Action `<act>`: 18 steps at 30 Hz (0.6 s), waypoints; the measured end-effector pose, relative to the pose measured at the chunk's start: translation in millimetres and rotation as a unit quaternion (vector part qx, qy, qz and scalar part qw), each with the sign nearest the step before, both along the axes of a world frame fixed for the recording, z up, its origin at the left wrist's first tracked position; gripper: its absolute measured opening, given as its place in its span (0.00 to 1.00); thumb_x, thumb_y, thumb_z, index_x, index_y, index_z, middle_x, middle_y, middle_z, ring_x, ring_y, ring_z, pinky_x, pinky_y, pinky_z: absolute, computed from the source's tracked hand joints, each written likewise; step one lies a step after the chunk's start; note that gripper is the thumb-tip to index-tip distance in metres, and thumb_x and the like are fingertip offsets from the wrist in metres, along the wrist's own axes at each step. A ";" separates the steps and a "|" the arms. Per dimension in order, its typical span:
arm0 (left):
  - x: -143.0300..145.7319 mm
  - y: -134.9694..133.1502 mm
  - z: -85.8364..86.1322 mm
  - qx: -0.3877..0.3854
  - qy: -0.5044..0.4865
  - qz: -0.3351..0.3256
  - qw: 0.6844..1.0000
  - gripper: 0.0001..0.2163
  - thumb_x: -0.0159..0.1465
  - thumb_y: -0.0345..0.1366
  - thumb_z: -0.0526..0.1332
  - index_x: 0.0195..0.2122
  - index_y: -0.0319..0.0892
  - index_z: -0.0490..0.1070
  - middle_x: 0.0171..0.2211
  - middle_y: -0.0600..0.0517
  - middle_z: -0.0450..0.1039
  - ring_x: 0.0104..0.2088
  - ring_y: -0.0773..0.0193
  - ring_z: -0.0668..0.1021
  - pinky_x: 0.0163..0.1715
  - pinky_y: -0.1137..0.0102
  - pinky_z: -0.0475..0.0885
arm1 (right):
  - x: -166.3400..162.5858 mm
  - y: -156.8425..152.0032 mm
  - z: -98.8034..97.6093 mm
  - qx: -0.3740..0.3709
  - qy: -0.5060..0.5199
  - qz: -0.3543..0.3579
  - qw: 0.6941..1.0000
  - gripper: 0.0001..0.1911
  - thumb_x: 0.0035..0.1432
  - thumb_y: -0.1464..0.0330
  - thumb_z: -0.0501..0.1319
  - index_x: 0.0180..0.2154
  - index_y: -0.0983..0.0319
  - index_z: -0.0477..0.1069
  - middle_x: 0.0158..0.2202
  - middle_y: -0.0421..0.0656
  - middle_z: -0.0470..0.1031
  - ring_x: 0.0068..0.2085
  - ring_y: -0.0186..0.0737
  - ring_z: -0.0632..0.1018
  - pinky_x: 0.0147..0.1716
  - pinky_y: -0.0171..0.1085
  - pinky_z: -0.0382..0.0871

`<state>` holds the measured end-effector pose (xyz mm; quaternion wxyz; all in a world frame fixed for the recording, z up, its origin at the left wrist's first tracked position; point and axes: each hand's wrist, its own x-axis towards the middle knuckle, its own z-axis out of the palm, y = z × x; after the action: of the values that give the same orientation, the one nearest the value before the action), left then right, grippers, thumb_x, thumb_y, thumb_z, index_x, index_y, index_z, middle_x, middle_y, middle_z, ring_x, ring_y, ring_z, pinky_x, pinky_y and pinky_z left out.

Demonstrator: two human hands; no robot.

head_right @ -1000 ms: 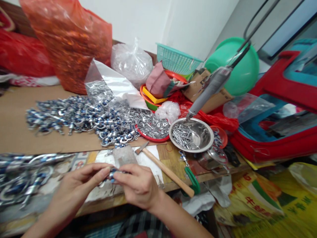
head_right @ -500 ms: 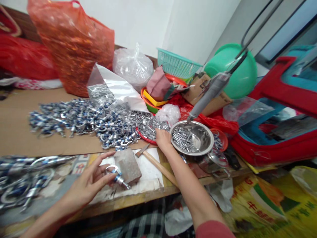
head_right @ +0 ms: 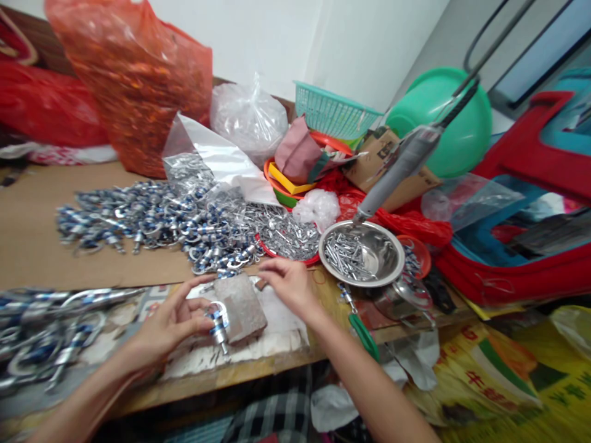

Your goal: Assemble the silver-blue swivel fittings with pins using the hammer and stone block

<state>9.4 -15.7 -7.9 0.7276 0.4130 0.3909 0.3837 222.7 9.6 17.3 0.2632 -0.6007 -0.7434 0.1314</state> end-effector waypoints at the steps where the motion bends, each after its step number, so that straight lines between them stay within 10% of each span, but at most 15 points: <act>1: 0.1 -0.3 -0.2 0.002 0.003 0.003 1.000 0.33 0.46 0.28 0.65 0.52 0.45 0.51 0.26 0.57 0.70 0.26 0.65 0.75 0.28 0.68 0.69 | -11.1 -13.6 0.5 0.017 0.040 0.061 0.997 0.08 0.56 0.70 0.55 0.34 0.62 0.72 0.31 0.40 0.76 0.32 0.33 0.75 0.34 0.31 0.66; 5: 0.9 -1.4 2.1 0.007 0.015 0.013 1.000 0.33 0.46 0.29 0.65 0.52 0.44 0.52 0.25 0.57 0.70 0.27 0.64 0.76 0.29 0.69 0.69 | -38.6 -45.3 10.3 0.049 0.011 0.161 0.986 0.06 0.55 0.72 0.56 0.32 0.64 0.72 0.29 0.42 0.74 0.32 0.35 0.72 0.34 0.33 0.63; 11: 1.2 -2.4 1.8 0.007 0.010 0.016 1.000 0.33 0.46 0.29 0.65 0.52 0.43 0.52 0.24 0.57 0.71 0.26 0.65 0.75 0.28 0.69 0.69 | -39.8 -37.7 21.2 -0.067 0.011 0.169 0.983 0.05 0.53 0.73 0.58 0.29 0.63 0.73 0.27 0.39 0.73 0.31 0.33 0.71 0.31 0.30 0.62; 18: 2.1 -3.0 1.2 0.005 0.003 0.024 1.000 0.34 0.45 0.30 0.66 0.52 0.43 0.52 0.24 0.57 0.71 0.26 0.64 0.76 0.28 0.69 0.69 | -57.7 -38.7 0.7 -0.030 0.036 0.121 0.992 0.08 0.52 0.72 0.58 0.34 0.61 0.76 0.25 0.41 0.70 0.30 0.35 0.71 0.30 0.32 0.63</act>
<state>11.5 -18.7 -6.7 0.7149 0.4080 0.4013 0.4018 165.0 -29.0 18.0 0.2544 -0.5091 -0.7961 0.2059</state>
